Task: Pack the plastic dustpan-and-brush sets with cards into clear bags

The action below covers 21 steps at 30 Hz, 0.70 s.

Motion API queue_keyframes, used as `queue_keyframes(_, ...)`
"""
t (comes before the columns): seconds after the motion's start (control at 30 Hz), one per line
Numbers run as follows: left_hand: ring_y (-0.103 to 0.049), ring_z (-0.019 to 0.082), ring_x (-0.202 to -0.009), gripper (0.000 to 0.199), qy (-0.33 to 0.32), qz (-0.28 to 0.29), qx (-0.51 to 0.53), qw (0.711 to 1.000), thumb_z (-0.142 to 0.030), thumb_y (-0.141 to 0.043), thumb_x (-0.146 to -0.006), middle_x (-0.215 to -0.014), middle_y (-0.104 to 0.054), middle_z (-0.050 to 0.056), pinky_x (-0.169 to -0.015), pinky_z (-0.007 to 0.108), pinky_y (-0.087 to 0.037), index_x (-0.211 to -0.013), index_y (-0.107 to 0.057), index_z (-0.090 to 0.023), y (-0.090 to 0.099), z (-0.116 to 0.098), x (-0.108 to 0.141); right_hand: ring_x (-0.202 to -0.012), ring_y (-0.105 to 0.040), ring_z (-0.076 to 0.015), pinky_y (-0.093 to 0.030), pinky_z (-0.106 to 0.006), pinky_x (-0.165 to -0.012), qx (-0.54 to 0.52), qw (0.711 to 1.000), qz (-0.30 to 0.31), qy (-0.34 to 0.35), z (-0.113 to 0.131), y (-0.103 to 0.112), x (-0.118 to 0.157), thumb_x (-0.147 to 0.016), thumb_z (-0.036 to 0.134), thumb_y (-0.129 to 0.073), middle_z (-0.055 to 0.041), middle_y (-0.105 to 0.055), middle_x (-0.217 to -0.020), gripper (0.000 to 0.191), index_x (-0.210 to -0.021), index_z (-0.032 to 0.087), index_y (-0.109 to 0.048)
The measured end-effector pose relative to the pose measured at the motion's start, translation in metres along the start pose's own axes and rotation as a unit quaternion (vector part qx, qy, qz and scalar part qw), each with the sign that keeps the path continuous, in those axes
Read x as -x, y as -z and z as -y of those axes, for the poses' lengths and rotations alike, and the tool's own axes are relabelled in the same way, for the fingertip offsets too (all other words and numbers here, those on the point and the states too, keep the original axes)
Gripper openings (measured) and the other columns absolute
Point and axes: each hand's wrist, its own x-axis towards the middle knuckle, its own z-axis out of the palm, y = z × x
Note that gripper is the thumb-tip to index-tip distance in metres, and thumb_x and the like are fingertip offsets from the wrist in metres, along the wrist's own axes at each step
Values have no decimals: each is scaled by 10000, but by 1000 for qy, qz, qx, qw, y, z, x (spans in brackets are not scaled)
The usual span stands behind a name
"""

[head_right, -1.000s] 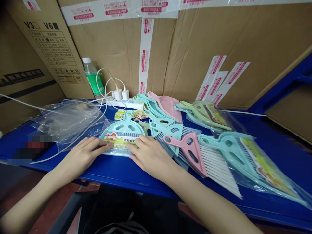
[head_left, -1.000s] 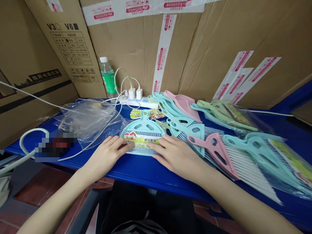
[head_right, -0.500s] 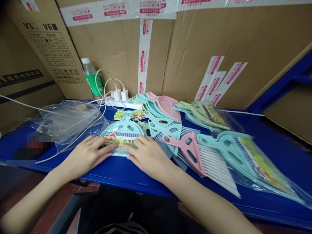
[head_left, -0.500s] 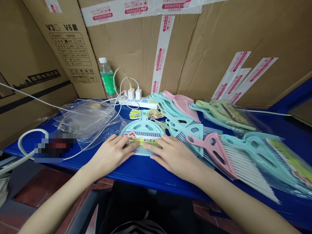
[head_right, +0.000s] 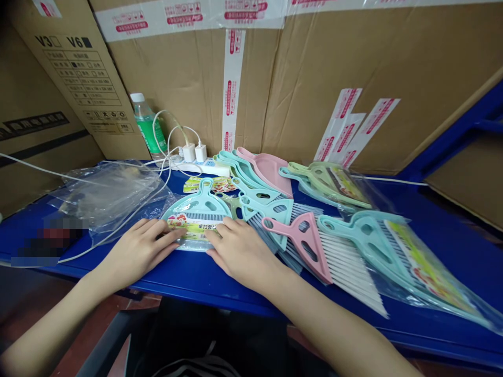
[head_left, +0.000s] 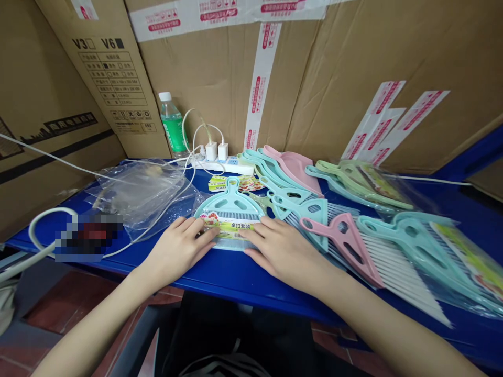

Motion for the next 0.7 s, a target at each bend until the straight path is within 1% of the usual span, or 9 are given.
queue_keyframes(0.3,-601,184,-713,260,6,7,0,1000,-219,-398,-1006,-797,-620,47,-647,310,-415,-1001,-654,-173,0,0,1,-834,-603,-234,-469,-341,-705,4,1000,-1,-3,0,2,-1,-896,249,-632,-78,-693,-818,109,-920,144,-648)
queue_keyframes(0.57,-597,182,-695,318,6,-6,6,1000,-219,-342,-1023,-803,-631,55,-647,311,-409,-979,-651,-163,1,0,0,-787,-599,-232,-458,-330,-678,21,1000,-12,0,1,2,-1,-890,260,-635,-72,-679,-761,113,-866,150,-631)
queue_keyframes(0.7,-598,177,-700,291,12,5,8,1000,-227,-369,-1019,-819,-641,52,-656,309,-411,-989,-653,-172,0,-1,0,-758,-596,-224,-449,-323,-665,27,1000,-15,-1,1,3,-1,-885,257,-640,-60,-673,-737,113,-835,157,-628)
